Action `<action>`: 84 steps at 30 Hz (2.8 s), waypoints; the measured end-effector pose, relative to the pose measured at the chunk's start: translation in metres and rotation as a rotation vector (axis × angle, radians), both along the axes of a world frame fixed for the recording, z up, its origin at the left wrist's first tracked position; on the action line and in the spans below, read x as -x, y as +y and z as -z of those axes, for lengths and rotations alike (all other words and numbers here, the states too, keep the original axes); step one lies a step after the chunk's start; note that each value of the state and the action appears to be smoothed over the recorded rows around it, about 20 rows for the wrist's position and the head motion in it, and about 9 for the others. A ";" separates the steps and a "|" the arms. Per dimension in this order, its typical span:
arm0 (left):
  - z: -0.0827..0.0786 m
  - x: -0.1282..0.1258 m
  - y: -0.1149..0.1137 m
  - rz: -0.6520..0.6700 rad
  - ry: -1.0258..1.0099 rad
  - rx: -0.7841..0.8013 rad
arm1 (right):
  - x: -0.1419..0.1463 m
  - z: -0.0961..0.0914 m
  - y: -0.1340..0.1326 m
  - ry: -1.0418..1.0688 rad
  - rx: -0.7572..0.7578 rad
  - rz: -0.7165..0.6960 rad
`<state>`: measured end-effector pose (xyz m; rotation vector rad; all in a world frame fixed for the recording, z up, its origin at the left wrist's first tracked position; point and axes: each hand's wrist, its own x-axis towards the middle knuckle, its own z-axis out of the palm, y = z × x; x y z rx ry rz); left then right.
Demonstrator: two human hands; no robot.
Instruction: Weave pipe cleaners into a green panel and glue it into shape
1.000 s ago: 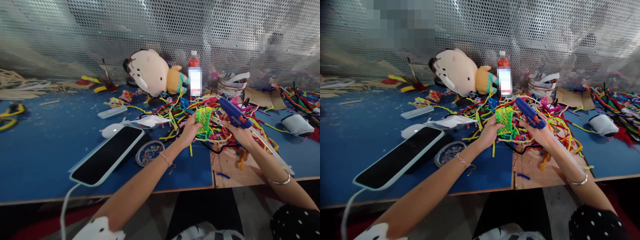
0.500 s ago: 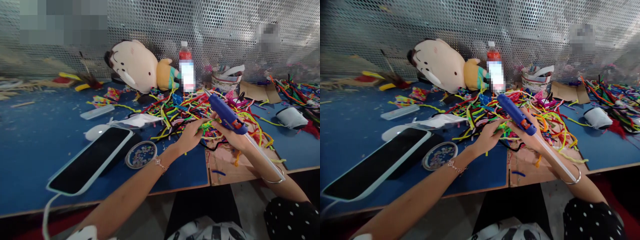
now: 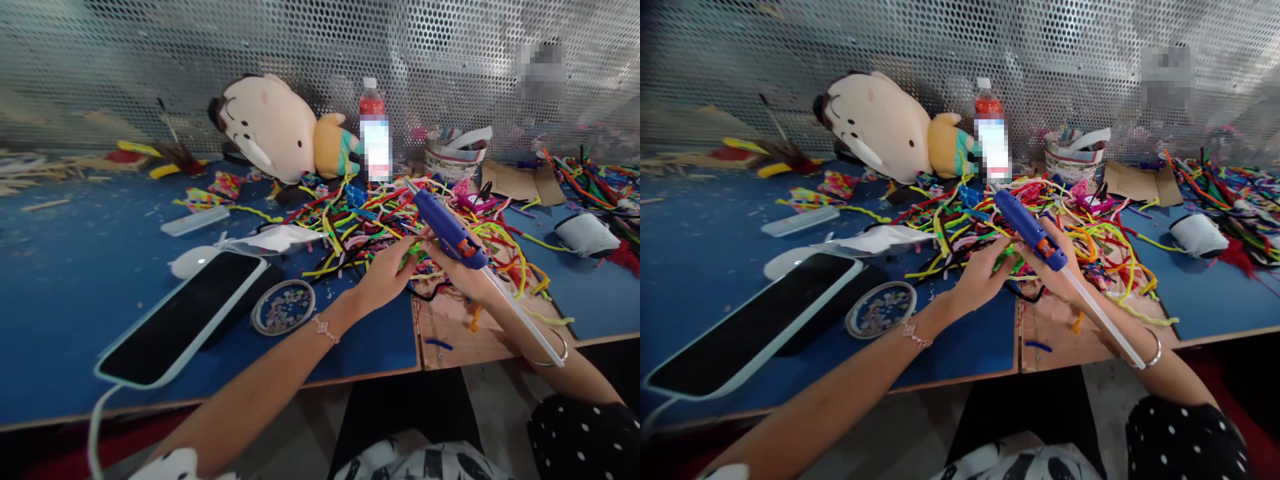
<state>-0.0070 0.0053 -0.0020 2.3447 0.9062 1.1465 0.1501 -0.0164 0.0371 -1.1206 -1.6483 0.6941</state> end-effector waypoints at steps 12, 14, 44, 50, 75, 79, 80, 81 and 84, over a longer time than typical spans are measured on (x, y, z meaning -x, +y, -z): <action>0.007 0.002 0.005 -0.010 -0.017 -0.058 | 0.004 0.004 0.003 0.113 0.056 0.043; 0.009 0.002 0.006 -0.026 -0.004 -0.080 | 0.005 0.007 0.003 0.163 0.099 0.042; 0.006 0.002 0.001 -0.121 -0.078 -0.298 | 0.005 0.013 0.004 0.157 0.198 -0.025; 0.007 0.002 0.000 -0.178 -0.055 -0.356 | 0.008 0.016 0.003 0.172 0.175 0.002; 0.000 0.002 0.000 -0.049 -0.132 -0.066 | 0.012 0.018 0.002 0.267 0.048 0.104; 0.001 0.003 0.007 -0.189 -0.247 0.055 | 0.006 0.012 0.001 0.244 0.001 0.114; 0.002 0.004 0.009 -0.228 -0.287 0.081 | 0.005 0.011 0.001 0.229 -0.001 0.128; 0.003 0.005 0.011 -0.253 -0.322 0.095 | 0.004 0.011 0.000 0.213 0.001 0.148; 0.004 0.008 0.017 -0.299 -0.391 0.042 | 0.000 0.011 -0.001 0.171 0.010 0.212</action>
